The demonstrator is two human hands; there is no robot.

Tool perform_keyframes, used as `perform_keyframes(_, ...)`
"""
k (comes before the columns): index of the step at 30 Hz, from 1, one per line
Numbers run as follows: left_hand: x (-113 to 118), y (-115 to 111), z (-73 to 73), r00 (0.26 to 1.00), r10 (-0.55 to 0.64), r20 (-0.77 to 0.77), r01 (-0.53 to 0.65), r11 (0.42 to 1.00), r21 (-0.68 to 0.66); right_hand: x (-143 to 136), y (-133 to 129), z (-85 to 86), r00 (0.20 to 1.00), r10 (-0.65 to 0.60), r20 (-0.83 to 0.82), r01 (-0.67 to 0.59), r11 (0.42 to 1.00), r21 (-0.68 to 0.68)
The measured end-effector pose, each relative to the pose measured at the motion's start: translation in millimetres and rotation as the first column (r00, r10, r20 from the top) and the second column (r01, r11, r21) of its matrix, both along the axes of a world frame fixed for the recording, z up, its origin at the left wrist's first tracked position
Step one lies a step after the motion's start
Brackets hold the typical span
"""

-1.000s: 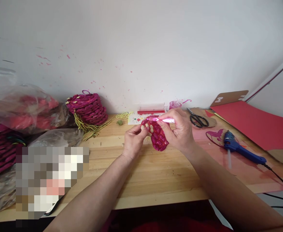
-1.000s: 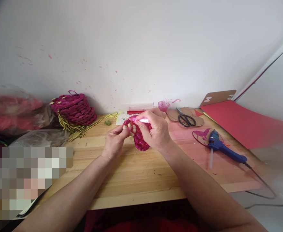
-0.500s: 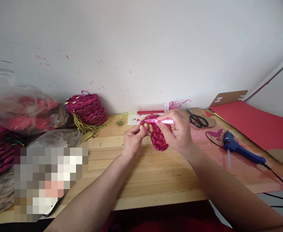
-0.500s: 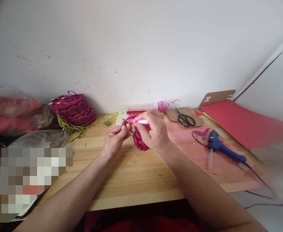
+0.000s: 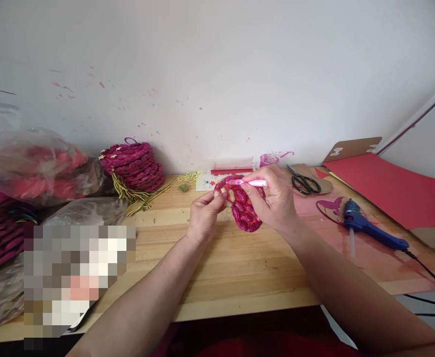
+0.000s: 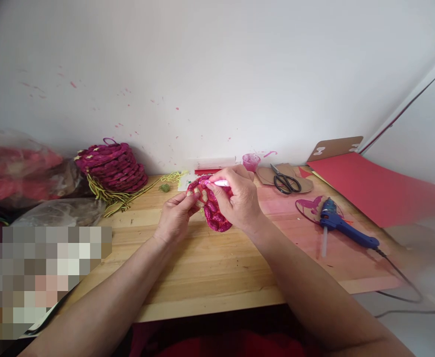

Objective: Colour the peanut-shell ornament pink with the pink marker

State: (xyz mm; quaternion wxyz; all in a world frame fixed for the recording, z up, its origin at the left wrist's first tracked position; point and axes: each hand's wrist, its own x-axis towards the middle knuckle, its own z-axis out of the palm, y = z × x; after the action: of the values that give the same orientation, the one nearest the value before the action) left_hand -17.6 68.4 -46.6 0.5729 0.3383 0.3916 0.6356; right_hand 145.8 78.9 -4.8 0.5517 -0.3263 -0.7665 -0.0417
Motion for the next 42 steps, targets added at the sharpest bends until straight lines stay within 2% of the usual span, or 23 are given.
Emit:
perform_keyframes(4,0.1,-0.5,0.0,1.000,-0.011,0.012,0.011,1.000,0.007,-0.5,-0.3,0.0,0.998,0.055,-0.007,-0.055,0.998,-0.015)
perform_keyframes(8,0.4,-0.4,0.3,1.000,-0.014,0.026,0.014,1.000,0.003,-1.1,-0.8,-1.1,1.000,0.025,0.016,-0.025,1.000,0.001)
perform_keyframes(14,0.8,0.2,-0.7,1.000,-0.013,0.018,0.012,1.000,0.013,-1.9,-1.4,-1.1,0.998,0.059,0.012,-0.058,0.998,-0.028)
perform_keyframes(33,-0.6,2.8,-5.8,1.000,-0.010,0.020,0.010,1.000,-0.027,1.4,1.6,-0.6,1.000,0.008,0.026,-0.007,1.000,-0.025)
perform_keyframes(42,1.4,-0.9,-1.3,1.000,-0.005,-0.020,0.005,1.000,0.000,5.6,4.0,0.9,0.999,-0.025,-0.027,0.025,1.000,-0.006)
